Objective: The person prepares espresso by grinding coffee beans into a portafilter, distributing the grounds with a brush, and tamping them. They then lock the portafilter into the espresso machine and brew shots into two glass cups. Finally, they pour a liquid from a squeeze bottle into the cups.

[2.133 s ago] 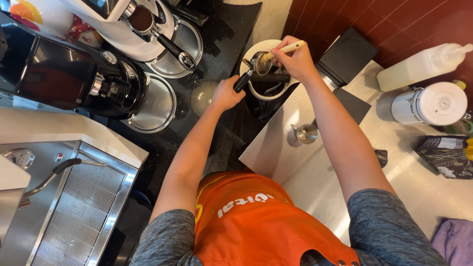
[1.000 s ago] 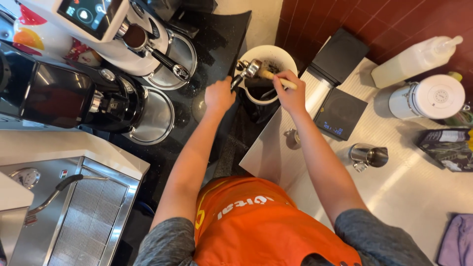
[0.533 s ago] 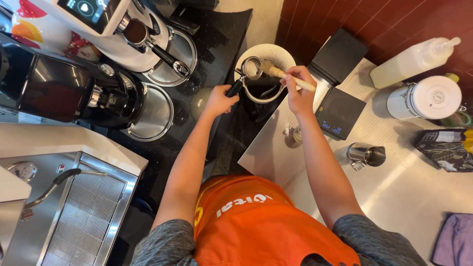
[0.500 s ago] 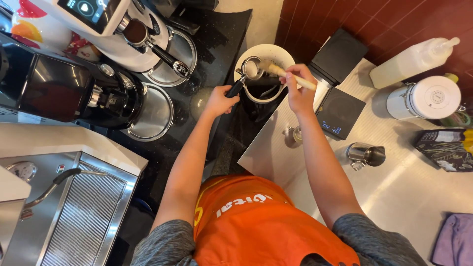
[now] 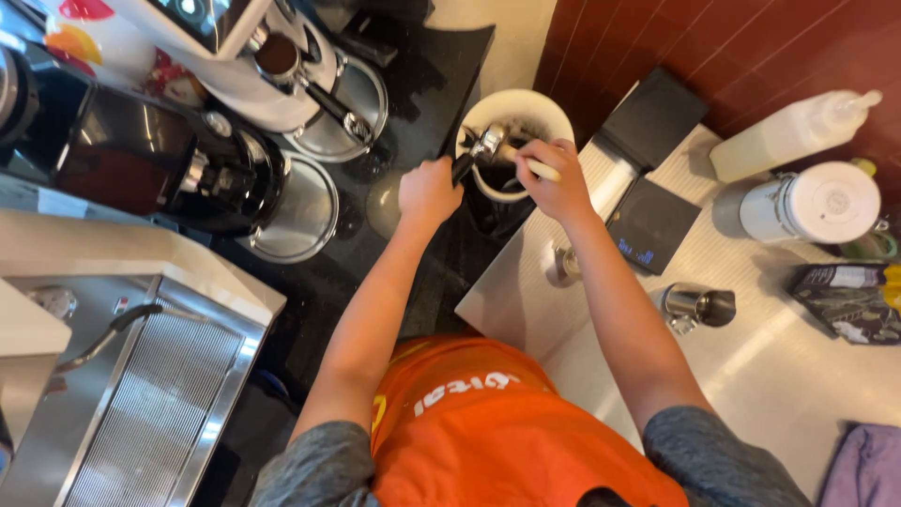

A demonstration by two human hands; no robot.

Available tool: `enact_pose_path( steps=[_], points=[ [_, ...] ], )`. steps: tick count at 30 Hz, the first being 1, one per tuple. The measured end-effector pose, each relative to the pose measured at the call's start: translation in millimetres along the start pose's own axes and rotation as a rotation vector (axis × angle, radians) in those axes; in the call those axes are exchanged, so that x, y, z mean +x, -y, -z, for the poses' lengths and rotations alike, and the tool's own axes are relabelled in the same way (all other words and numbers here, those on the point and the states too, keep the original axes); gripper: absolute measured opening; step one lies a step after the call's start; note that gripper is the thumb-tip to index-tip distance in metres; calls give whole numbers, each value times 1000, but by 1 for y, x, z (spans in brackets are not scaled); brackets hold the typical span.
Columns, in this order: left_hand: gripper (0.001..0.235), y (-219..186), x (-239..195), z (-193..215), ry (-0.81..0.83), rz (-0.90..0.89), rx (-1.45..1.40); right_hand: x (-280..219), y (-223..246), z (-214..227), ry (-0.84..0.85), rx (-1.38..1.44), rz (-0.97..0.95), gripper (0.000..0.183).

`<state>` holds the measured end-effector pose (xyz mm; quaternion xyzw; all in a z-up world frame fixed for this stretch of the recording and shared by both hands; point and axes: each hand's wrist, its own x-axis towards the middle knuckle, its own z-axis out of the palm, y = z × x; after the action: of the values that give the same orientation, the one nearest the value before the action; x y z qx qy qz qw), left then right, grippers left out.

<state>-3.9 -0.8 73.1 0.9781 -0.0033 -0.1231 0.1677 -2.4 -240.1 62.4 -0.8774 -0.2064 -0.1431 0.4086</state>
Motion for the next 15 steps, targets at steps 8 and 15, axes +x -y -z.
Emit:
enact_pose_path(
  steps=[8,15],
  points=[
    [27,9,-5,-18,-134,-45,53,-24,2,-12,-30,6,-150,6],
    [26,13,-11,-5,-88,-11,10,-23,8,-13,-74,-97,-176,5]
  ],
)
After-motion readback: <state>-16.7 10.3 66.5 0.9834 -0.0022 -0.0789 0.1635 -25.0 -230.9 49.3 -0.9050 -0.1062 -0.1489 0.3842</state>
